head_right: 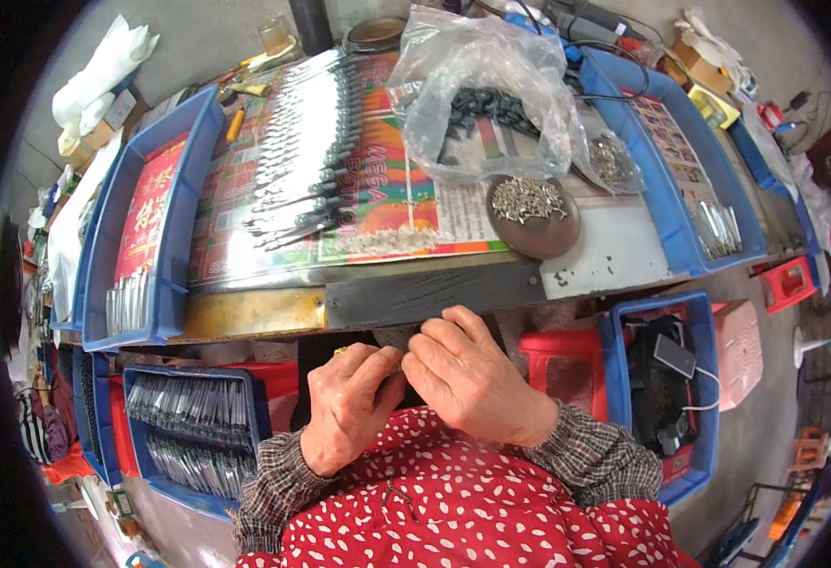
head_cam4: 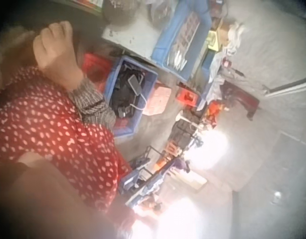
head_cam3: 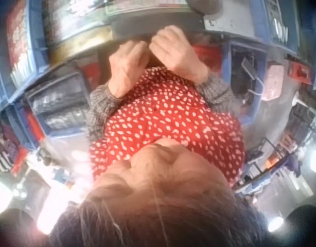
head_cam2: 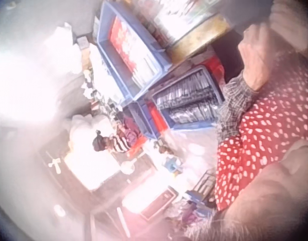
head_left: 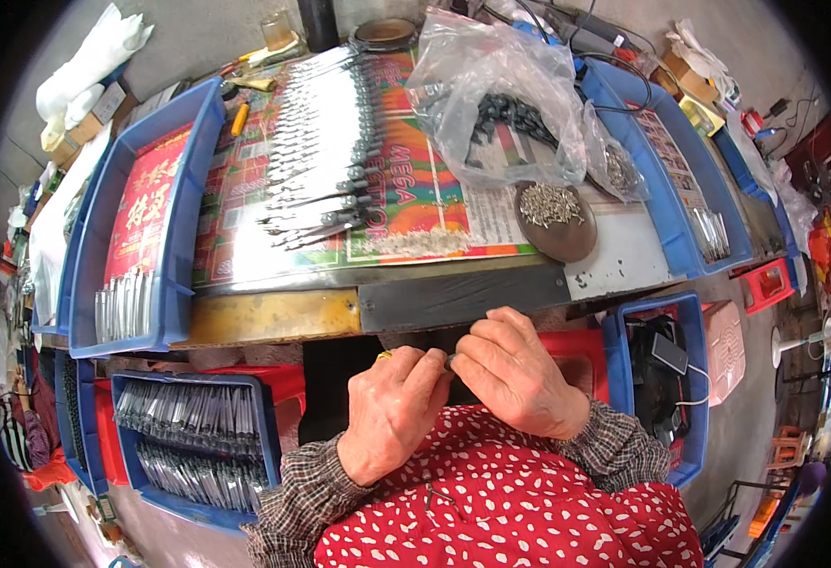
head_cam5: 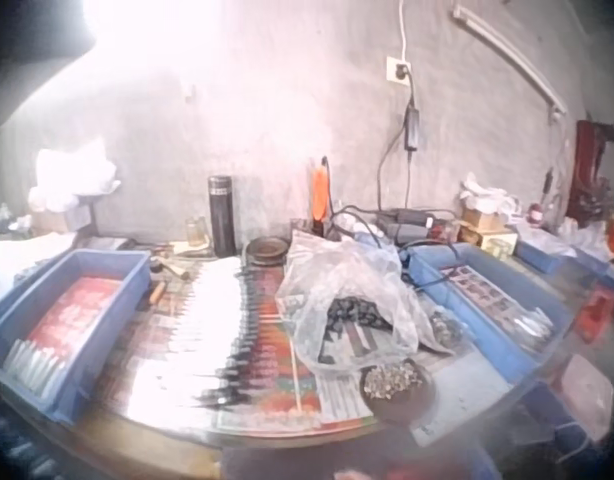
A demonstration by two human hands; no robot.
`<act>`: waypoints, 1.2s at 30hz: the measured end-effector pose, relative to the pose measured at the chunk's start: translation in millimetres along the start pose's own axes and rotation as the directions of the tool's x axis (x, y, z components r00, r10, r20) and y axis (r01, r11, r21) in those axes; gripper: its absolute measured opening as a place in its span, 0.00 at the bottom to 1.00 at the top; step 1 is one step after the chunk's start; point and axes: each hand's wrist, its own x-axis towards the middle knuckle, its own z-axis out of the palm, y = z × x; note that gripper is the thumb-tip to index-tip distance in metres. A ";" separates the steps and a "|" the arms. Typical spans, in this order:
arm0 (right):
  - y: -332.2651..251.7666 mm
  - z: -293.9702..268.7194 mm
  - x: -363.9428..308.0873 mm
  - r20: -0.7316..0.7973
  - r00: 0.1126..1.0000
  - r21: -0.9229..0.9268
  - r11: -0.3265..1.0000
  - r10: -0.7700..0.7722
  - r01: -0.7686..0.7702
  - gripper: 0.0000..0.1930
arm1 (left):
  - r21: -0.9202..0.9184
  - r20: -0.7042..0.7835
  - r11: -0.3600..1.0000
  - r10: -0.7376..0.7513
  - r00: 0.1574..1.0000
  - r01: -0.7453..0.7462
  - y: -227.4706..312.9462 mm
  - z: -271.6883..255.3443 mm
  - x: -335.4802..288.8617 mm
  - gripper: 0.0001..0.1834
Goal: The person assembles small metal tools by hand, fitting plastic components and metal pieces together, and organizes the assembled items in rows on the workstation.
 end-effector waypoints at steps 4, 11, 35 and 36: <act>-1.6 11.9 -8.2 -0.139 0.988 -0.097 0.994 -0.067 0.054 0.15 | 0.009 -0.048 0.999 0.038 0.998 -0.038 -1.7 -3.4 2.0 0.16; 7.1 21.9 -8.4 -0.233 0.972 0.021 0.999 0.035 -0.032 0.16 | 0.023 -0.039 0.999 -0.030 0.999 0.031 -4.0 -10.4 9.8 0.16; 22.2 25.1 -4.7 -0.288 0.942 0.106 0.983 0.173 -0.148 0.15 | 0.328 -0.163 0.943 -0.004 0.987 0.058 -109.5 -28.4 58.8 0.10; 22.3 25.9 -5.3 -0.286 0.942 0.106 0.983 0.174 -0.149 0.15 | 0.328 -0.163 0.943 -0.004 0.987 0.058 -110.1 -27.7 59.4 0.10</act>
